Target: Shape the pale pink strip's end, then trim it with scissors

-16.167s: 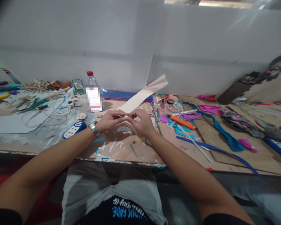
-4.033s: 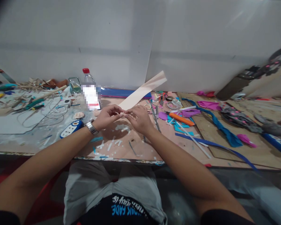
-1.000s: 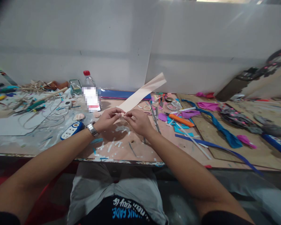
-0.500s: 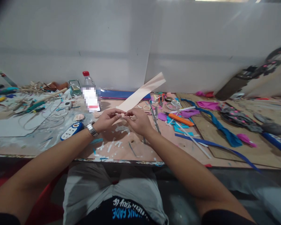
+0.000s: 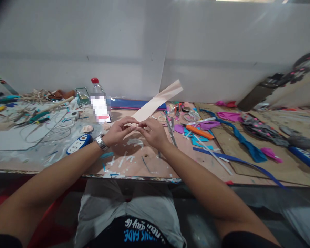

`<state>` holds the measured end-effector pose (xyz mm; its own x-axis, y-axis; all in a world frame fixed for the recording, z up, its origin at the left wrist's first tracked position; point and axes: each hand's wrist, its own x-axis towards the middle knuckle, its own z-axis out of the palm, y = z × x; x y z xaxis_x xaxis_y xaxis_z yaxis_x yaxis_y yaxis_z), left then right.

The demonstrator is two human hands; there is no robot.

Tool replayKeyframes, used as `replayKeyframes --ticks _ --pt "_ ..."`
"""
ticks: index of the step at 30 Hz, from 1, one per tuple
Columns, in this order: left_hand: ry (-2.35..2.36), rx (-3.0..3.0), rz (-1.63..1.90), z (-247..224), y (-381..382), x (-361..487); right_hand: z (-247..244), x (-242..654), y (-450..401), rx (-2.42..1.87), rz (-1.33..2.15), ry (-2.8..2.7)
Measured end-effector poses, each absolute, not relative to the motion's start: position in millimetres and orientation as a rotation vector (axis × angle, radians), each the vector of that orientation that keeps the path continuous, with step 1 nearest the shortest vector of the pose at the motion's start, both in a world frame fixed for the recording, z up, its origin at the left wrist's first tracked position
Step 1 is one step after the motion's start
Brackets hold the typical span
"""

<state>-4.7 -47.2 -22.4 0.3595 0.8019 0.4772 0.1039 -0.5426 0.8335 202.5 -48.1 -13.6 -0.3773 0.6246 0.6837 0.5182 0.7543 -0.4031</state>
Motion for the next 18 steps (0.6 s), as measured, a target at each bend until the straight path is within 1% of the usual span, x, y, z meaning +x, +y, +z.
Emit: replayKeyframes --ticks 7,12,18 --pt "0.77 1.867 1.187 -22.6 -47.7 -3.7 -12.2 201.7 -48.8 -0.824 0.151 -2.074" --pt "0.801 1.774 1.233 -25.7 -46.3 -3.4 -16.5 202.4 -45.8 -0.813 0.14 -2.076" --pt "0.777 1.813 1.186 -23.8 -44.7 -4.8 -16.5 202.3 -46.1 -0.824 0.133 -2.068"
